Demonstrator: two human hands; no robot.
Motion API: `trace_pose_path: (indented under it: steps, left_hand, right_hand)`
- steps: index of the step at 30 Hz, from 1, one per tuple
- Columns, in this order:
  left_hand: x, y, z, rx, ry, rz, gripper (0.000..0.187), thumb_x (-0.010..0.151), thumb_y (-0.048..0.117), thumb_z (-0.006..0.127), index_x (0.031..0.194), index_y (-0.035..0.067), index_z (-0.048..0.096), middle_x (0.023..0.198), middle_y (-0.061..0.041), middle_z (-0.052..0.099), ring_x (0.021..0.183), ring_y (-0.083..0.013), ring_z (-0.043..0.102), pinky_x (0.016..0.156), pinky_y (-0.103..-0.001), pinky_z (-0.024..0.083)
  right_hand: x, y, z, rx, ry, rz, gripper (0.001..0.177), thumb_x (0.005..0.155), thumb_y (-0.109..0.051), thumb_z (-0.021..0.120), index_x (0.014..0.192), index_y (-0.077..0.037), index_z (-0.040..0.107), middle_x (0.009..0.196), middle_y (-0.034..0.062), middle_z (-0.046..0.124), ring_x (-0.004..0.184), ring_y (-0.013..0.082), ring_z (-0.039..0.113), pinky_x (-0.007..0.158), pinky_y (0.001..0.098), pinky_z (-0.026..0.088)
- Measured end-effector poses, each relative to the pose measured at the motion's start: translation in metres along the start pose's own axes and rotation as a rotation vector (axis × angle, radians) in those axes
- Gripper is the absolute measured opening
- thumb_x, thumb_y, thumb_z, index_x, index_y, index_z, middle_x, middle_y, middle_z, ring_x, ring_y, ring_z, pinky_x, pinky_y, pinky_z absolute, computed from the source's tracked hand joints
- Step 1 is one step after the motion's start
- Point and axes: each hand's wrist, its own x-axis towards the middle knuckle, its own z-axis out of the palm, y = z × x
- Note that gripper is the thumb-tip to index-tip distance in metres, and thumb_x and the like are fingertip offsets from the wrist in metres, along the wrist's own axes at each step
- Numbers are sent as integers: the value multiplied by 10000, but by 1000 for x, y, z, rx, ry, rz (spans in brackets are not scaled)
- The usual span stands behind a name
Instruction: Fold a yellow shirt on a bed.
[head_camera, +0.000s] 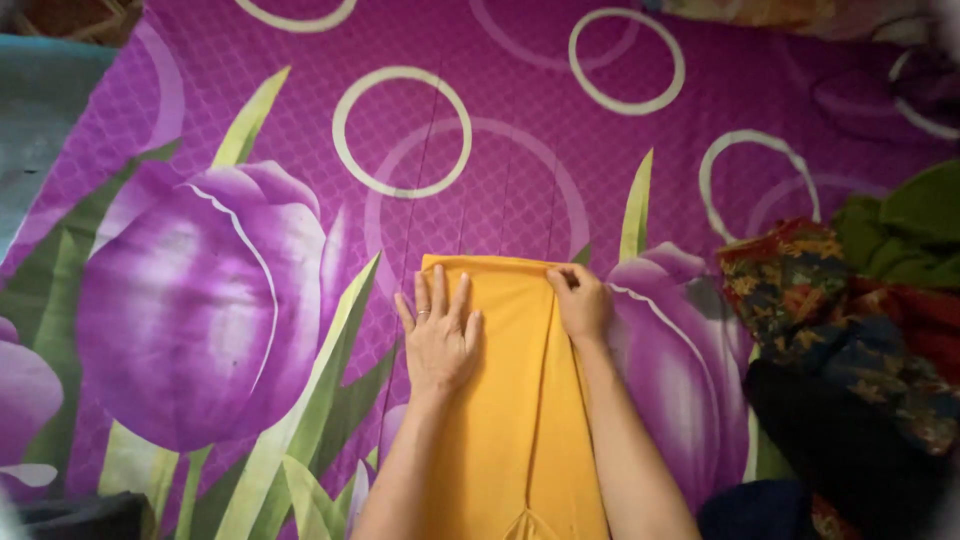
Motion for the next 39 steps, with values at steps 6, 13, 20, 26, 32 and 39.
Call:
trace_pose_path:
  steps: [6,13,20,26,32,39]
  left_hand:
    - [-1,24,4,166,-9,-60,601,928,343,531,1493,144,482,1615,-129,363,1527,-366,214,1175,-692,62]
    - [8,6,29,245,-16,168,581,979,316,512,1539,161,489,1630,-73,418,1554,-316,258,1239,-681,67]
    - [12,9,0,79,69,-11,537,991,301,492,1487,97,500,1579,-157,423,1498,-382,278,1159,-720,58]
    - [-135,32,-43,113,-116,73,556,950,261,485,1483,102,482,1607,-113,392,1519,-354,284,1212,-681,64]
    - [-217,1,-95,80,-153,-100,559,979,337,476,1498,128,463,1609,-107,382,1503,-354,288,1199,-629,97]
    - [-323,-13,-101,-120,-308,-150,676,878,389,651,1499,199,462,1622,-181,255,1502,-393,200,1187,-610,113]
  right_hand:
    - [-32,-58,-6,-111,-42,-291,286,991,-127,569,1245,-33,661,1312,137,655,1270,330,575,1127,452,433]
    - [-45,-50,19,-366,-405,-349,601,1051,-300,439,1555,22,376,1632,218,348,1531,383,267,1240,540,153]
    - [-47,-31,2,-549,-338,-206,649,1057,-370,389,1572,13,293,1653,209,262,1539,372,191,1211,592,94]
    - [-173,-83,-49,-742,-464,-384,629,1011,-331,426,1553,-25,336,1642,161,306,1540,339,211,1213,574,132]
    - [-216,-70,-112,-533,-498,-197,641,1048,-388,422,1549,3,342,1651,147,306,1539,318,207,1216,567,130]
    - [-290,-18,-173,-4,-377,78,410,997,-246,584,1350,-43,632,1380,132,665,1297,277,660,1108,404,512]
